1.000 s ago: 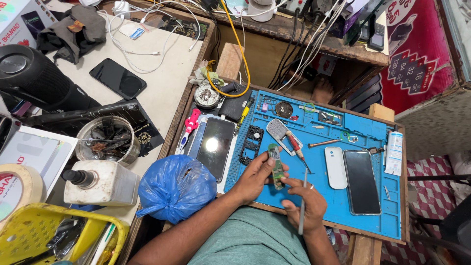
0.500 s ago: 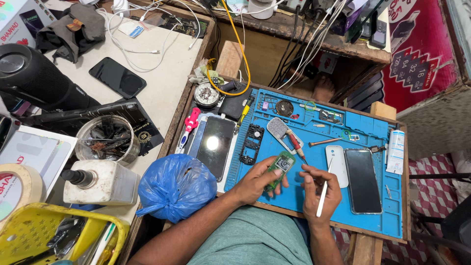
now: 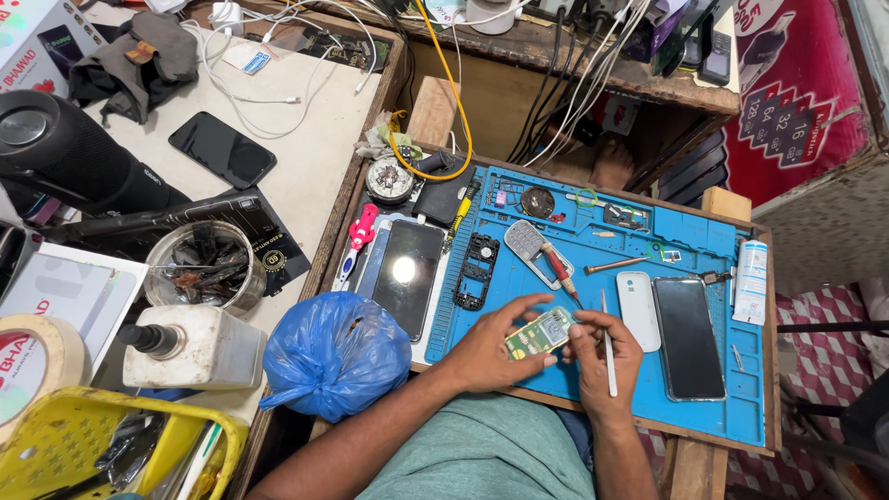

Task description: The person holds a small green circuit board and uses a metal tool to scrape or clean its surface. The person repeatedly turns the board over and continues scraping different areas.

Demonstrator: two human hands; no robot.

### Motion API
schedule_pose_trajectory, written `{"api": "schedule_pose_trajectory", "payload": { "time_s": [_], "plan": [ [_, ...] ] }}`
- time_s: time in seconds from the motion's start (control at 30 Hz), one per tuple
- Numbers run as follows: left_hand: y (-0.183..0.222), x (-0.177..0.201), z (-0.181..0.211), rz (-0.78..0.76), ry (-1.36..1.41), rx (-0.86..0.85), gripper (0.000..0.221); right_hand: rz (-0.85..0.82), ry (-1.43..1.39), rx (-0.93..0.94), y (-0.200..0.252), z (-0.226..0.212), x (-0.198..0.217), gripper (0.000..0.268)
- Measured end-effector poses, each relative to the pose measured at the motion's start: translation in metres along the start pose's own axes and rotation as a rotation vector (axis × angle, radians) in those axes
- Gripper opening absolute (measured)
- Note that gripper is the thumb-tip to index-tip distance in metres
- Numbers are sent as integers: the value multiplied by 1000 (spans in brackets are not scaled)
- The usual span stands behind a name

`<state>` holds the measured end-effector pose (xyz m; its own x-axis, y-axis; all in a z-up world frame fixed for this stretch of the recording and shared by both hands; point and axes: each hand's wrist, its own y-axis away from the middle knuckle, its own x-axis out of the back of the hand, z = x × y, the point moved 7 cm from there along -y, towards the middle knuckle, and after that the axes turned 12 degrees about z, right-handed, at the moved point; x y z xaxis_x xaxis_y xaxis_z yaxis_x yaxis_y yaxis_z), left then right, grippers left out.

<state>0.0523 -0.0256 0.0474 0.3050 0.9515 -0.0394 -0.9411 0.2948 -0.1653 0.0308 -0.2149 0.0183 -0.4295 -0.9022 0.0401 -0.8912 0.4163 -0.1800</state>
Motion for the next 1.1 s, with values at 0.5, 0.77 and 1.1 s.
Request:
{"api": "schedule_pose_trajectory", "payload": {
  "time_s": [0.5,0.77,1.1],
  "plan": [
    [1,14,14,235,-386,-236,52,-28,-72,-150,8,3,-3,21],
    [-2,10,7,149,-353,-202,58,-61,-65,-161,7,5,-4,17],
    [-2,10,9,139,-365,-206,56,-108,29,-25,8,-6,0,31]
  ]
}}
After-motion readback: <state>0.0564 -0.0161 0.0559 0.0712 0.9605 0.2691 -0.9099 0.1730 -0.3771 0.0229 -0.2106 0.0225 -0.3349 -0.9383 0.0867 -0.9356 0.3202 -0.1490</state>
